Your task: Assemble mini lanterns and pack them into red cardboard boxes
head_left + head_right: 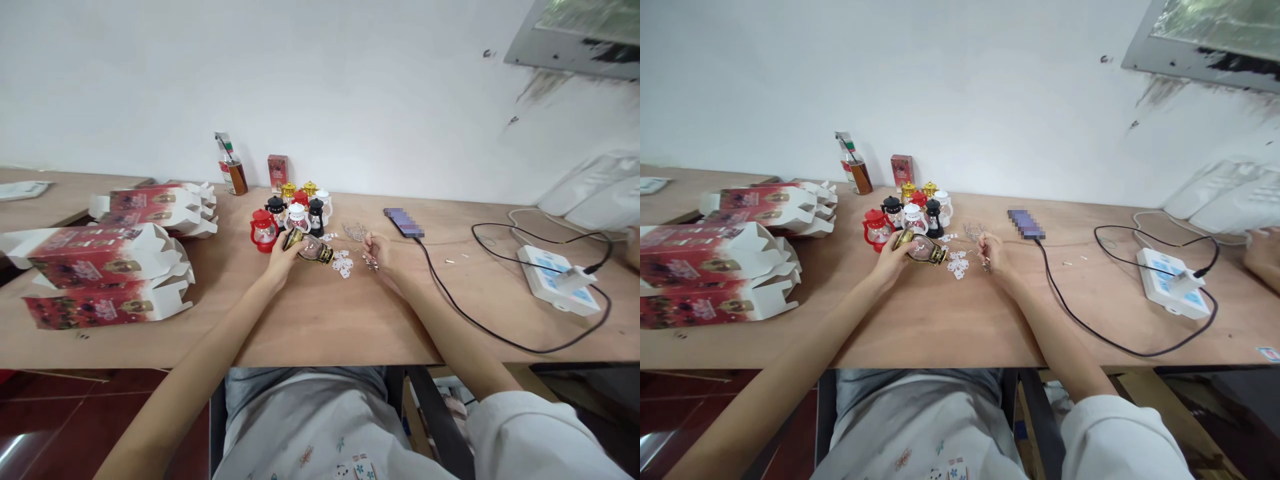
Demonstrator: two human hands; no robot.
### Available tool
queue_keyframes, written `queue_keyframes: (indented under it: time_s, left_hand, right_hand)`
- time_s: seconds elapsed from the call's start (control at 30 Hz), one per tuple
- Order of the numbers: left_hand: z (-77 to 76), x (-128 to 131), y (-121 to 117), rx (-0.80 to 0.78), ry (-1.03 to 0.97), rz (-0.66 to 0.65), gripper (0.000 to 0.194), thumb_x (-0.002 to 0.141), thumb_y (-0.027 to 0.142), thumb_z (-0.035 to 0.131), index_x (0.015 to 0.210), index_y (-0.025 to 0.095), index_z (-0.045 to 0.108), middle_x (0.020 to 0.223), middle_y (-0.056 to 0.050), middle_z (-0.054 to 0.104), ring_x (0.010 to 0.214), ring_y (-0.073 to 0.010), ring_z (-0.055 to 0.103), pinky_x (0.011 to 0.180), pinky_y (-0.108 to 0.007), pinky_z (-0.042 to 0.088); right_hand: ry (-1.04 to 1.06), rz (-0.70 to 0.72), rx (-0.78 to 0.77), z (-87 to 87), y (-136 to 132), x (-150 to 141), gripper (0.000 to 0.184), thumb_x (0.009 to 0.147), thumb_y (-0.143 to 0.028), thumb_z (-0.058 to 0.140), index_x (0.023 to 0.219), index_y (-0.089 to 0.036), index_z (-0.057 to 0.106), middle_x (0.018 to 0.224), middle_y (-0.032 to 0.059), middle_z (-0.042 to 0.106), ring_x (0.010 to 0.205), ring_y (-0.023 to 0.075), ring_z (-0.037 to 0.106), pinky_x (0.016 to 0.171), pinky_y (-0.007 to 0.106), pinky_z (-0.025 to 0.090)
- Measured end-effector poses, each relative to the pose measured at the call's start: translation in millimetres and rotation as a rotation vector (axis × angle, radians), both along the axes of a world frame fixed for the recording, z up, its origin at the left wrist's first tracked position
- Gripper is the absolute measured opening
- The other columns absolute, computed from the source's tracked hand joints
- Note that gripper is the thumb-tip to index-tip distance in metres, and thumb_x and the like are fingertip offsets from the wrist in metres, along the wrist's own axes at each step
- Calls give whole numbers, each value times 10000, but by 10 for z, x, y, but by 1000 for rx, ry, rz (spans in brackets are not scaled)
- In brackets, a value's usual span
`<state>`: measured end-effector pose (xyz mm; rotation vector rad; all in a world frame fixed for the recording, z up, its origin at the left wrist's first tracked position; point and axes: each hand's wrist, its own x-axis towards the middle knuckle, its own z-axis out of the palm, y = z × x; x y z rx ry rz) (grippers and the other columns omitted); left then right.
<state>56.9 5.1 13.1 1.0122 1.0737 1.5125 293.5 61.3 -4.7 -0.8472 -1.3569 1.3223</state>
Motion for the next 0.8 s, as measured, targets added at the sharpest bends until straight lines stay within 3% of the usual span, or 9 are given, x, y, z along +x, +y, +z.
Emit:
queue_keyframes:
  time_s: [0.13, 0.3, 0.57, 0.8]
  left_hand:
    - [27, -12, -25, -92, -176, -177, 430, 528, 176, 712, 921, 201, 540, 937, -10, 627, 824, -177, 628, 716, -353, 550]
    - [60, -23, -65, -81, -254, -334, 423, 562, 139, 627, 975, 190, 552, 988, -31, 660, 943, -211, 640, 864, -415, 528]
    - [79, -22, -116, 30, -244, -429, 538, 520, 107, 509, 1045, 222, 512, 1097, -36, 647, 1115, -281, 582, 936, -517, 478]
    - [116, 17, -159, 37, -270, -469, 635, 465, 106, 458, 1088, 217, 501, 1126, -54, 642, 1149, -307, 558, 942, -562, 462]
  right_hand:
    - [66, 108, -70, 110, -156, -165, 440, 747, -571, 517, 603, -225, 287, 487, -95, 237, 374, 50, 137, 350, 192, 105]
    - [53, 153, -33, 119, -394, -415, 538, 717, -690, 554, 603, -226, 306, 474, -105, 206, 379, 44, 140, 346, 182, 100]
    - [44, -75, 164, 97, -558, -515, 523, 767, -701, 495, 619, -228, 327, 517, -81, 250, 404, 61, 210, 382, 220, 152]
    - [26, -154, 330, -6, -592, -497, 473, 842, -637, 442, 623, -228, 348, 520, -61, 296, 437, 84, 273, 434, 251, 213]
